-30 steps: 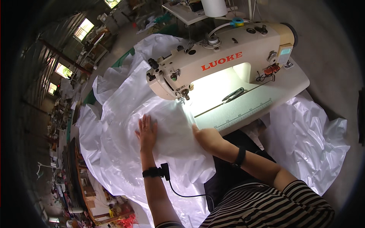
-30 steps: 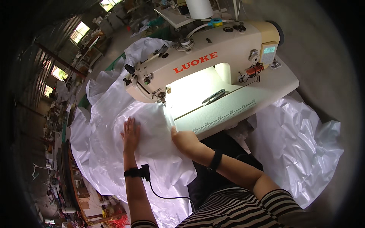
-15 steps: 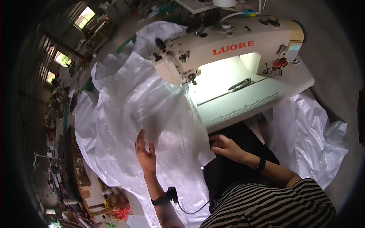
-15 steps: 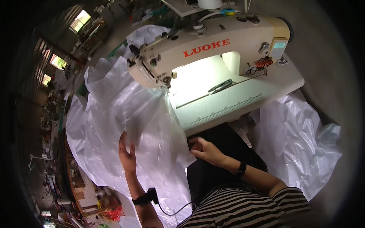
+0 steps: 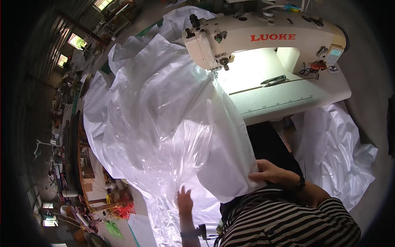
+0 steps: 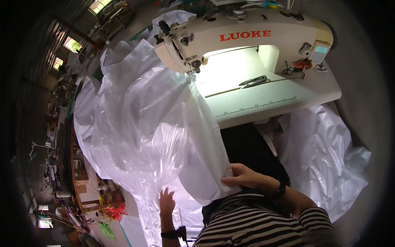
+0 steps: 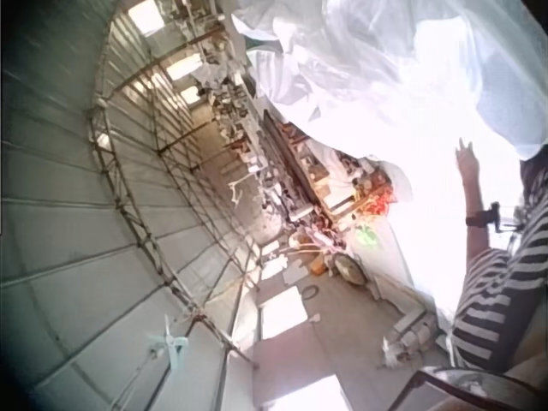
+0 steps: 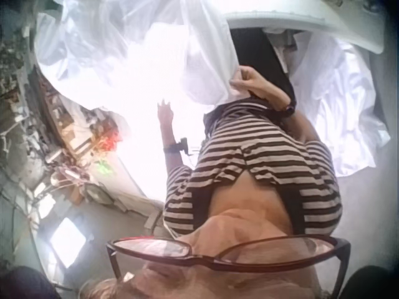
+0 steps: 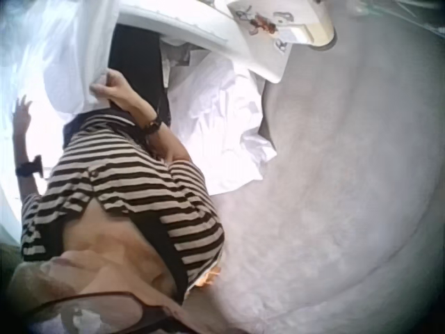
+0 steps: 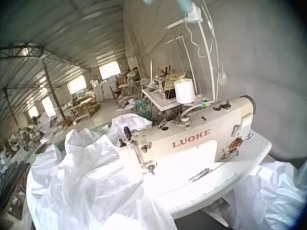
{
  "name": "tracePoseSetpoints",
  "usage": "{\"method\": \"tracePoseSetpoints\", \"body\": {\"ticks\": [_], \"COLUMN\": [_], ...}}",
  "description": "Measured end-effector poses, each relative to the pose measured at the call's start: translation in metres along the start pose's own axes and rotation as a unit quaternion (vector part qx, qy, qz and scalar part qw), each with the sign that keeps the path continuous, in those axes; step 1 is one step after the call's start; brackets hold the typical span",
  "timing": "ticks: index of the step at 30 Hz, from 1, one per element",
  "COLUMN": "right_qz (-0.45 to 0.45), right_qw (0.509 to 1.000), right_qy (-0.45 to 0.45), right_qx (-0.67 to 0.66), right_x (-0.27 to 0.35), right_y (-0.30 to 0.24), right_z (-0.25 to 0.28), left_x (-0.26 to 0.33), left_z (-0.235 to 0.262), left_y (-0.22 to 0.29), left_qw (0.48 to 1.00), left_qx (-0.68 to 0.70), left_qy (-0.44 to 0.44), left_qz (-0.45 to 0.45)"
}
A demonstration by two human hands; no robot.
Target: Sewing large white plastic or synthetic fabric sheets using an industrial sewing machine.
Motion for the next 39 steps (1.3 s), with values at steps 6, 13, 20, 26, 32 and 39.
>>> {"method": "tracePoseSetpoints", "body": {"ticks": [6, 13, 20, 26, 32, 39], "right_qz": [-0.074, -0.028, -0.031, -0.044, -0.024, 0.014], "right_qw": [0.993, 0.997, 0.991, 0.988, 0.986, 0.952], "right_qy": [0.061, 0.069, 0.1, 0.088, 0.099, 0.131], "right_qx": [0.074, 0.036, 0.078, 0.12, 0.129, 0.277], "right_x": [0.018, 0.048, 0.053, 0.048, 0.046, 0.054], "right_y": [0.014, 0.006, 0.004, -0.002, -0.005, -0.007], "right_z": [0.015, 0.028, 0.02, 0.013, 0.016, 0.014], "left_x": [-0.011, -0.08, -0.027, 0.044, 0.085, 0.001], "left_z": [0.006, -0.002, 0.054, 0.107, 0.135, 0.17], "left_y": [0.042, 0.155, 0.144, 0.157, 0.221, 0.154], "left_qw": [0.9, 0.893, 0.686, 0.806, 0.759, 0.855], "left_qx": [0.413, 0.379, 0.55, 0.424, 0.139, 0.047], "left_qy": [0.116, 0.159, 0.438, 0.34, 0.415, 0.474], "left_qz": [-0.073, -0.185, -0.188, -0.236, -0.482, -0.206]}}
Point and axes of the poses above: each hand's wrist, its own x-axis away from the middle knuckle, its own z-axis out of the back of the hand, y = z × x, the point moved 6 cm from there along -x, towards the middle knuckle, and after that the axes turned 15 degrees about x, right-handed, at the moved point
